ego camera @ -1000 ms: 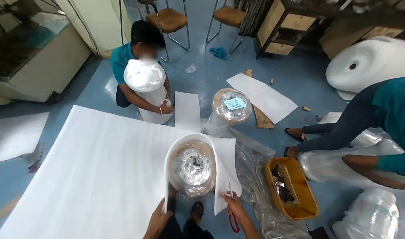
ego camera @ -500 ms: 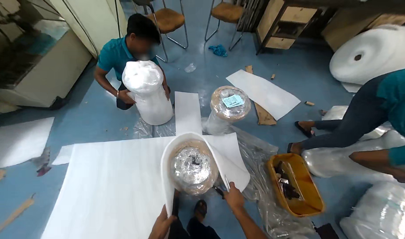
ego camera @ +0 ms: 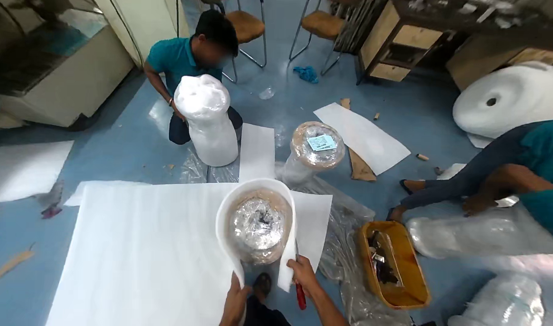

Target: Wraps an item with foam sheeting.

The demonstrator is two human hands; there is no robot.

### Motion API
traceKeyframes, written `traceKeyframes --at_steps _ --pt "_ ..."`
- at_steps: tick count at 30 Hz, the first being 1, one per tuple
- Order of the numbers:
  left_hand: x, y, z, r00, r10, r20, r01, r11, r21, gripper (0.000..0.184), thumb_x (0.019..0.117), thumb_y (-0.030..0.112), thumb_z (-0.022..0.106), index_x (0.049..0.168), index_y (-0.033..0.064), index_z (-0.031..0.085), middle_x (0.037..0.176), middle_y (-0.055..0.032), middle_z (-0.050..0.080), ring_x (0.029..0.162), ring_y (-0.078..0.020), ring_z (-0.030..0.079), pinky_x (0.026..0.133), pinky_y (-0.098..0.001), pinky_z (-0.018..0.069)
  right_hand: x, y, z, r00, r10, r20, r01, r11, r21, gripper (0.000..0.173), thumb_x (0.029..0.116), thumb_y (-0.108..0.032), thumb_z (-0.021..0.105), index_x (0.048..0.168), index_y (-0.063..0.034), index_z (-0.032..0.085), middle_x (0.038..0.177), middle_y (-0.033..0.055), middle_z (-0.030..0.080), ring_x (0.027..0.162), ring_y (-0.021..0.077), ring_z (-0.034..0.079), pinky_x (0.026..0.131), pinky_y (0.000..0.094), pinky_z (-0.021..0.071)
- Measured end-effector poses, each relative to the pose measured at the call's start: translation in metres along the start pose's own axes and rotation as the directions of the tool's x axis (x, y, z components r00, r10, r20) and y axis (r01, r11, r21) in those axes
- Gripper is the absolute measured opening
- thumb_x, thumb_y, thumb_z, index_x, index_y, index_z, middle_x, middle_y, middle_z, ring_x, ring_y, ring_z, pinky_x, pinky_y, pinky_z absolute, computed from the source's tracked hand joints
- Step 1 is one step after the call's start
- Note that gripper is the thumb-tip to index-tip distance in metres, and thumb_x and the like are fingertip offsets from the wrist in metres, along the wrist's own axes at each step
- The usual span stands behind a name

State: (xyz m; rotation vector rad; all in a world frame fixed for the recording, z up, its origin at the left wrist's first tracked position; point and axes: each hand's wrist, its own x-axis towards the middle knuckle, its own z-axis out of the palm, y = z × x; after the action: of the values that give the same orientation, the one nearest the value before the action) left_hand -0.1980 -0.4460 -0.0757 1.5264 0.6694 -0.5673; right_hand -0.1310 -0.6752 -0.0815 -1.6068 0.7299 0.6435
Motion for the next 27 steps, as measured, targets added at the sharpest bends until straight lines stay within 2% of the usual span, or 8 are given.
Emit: traceKeyframes --at_steps 2,5,7,10,15,22,25,27 --pt "-0.001 -0.003 0.007 0.998 0.002 -0.063 -0.003 1.0 -0.026 0.085 0.0881 0.007 0.062 0.162 0.0005 0.019 0.155 -0.0251 0.045 0.143 -0.0316 0.047 0.117 -0.0487 0.0397 0.004 0.0 -0.001 1.0 -0.005 -0.003 0.004 0.999 -0.037 0.009 0.0955 -0.009 0.06 0.099 -0.0003 0.062 0.065 0.0051 0.057 0.045 0.0116 0.049 0.042 0.0277 0.0429" --pt "-0.003 0.002 -0.001 0.991 -0.011 -0.133 0.003 0.998 -0.061 0.066 0.0951 0.007 0.056 0.156 -0.0044 0.032 0.147 -0.0272 0.052 0.137 -0.0319 0.052 0.115 -0.0472 0.0407 0.006 -0.004 -0.002 0.998 -0.023 -0.062 0.012 0.986 -0.168 0.022 0.0975 -0.008 0.06 0.116 0.0036 0.064 0.082 0.0113 0.062 0.06 0.0165 0.057 0.054 0.0335 0.0487" --pt "-0.006 -0.001 -0.01 0.986 0.017 -0.166 -0.026 0.999 -0.048 0.058 0.0972 0.007 0.05 0.152 -0.0064 0.039 0.142 -0.027 0.056 0.132 -0.0299 0.056 0.113 -0.0451 0.0435 0.0 0.003 -0.009 0.987 -0.059 -0.15 0.034 0.986 -0.162 0.02 0.0981 -0.008 0.059 0.113 0.004 0.065 0.083 0.0119 0.063 0.067 0.0175 0.06 0.062 0.0357 0.0515" --pt "-0.006 0.0 -0.02 0.982 0.101 -0.161 -0.108 0.993 -0.038 0.057 0.0985 0.003 0.046 0.154 -0.0062 0.036 0.146 -0.0259 0.054 0.135 -0.0261 0.056 0.114 -0.0407 0.0436 -0.006 0.014 -0.02 0.954 -0.15 -0.259 0.119 0.984 -0.132 0.016 0.0957 -0.007 0.058 0.104 0.004 0.067 0.081 0.0105 0.063 0.071 0.0165 0.061 0.067 0.036 0.0517" --pt "-0.003 0.005 -0.033 0.96 0.201 -0.195 -0.218 0.973 -0.075 0.055 0.097 -0.004 0.045 0.152 -0.0085 0.039 0.148 -0.026 0.052 0.134 -0.0211 0.057 0.113 -0.0347 0.0447 0.001 0.025 -0.022 0.921 -0.209 -0.33 0.152 0.97 -0.19 0.021 0.0983 -0.004 0.056 0.111 0.0076 0.067 0.089 0.0171 0.066 0.079 0.0218 0.063 0.075 0.0413 0.052" --pt "-0.001 0.012 -0.052 0.924 0.291 -0.25 -0.306 0.952 -0.021 0.052 0.096 -0.006 0.045 0.148 -0.0083 0.047 0.146 -0.0234 0.056 0.132 -0.0172 0.058 0.112 -0.0304 0.0455 0.009 0.012 0.0 0.898 -0.254 -0.358 0.223 0.967 -0.127 0.018 0.0964 -0.004 0.055 0.107 0.0052 0.066 0.083 0.0116 0.064 0.073 0.016 0.061 0.069 0.0351 0.0521" --pt "-0.005 0.008 -0.061 0.911 0.336 -0.24 -0.337 0.941 0.039 0.052 0.0957 -0.005 0.045 0.147 -0.0092 0.047 0.146 -0.0244 0.056 0.134 -0.0193 0.058 0.113 -0.0332 0.0451 0.001 0.009 0.003 0.89 -0.27 -0.366 0.249 0.963 -0.106 0.017 0.0953 -0.005 0.055 0.104 0.0049 0.066 0.079 0.0092 0.062 0.068 0.0134 0.06 0.064 0.0325 0.0512" --pt "-0.015 0.003 -0.069 0.907 0.358 -0.222 -0.354 0.933 0.056 0.05 0.0964 -0.005 0.046 0.146 -0.0095 0.048 0.145 -0.0238 0.057 0.132 -0.0183 0.059 0.112 -0.0324 0.0461 -0.013 0.018 -0.001 0.875 -0.265 -0.405 0.247 0.964 -0.096 0.019 0.0952 -0.004 0.054 0.107 0.0065 0.065 0.083 0.0106 0.064 0.071 0.0133 0.061 0.067 0.0326 0.0525"
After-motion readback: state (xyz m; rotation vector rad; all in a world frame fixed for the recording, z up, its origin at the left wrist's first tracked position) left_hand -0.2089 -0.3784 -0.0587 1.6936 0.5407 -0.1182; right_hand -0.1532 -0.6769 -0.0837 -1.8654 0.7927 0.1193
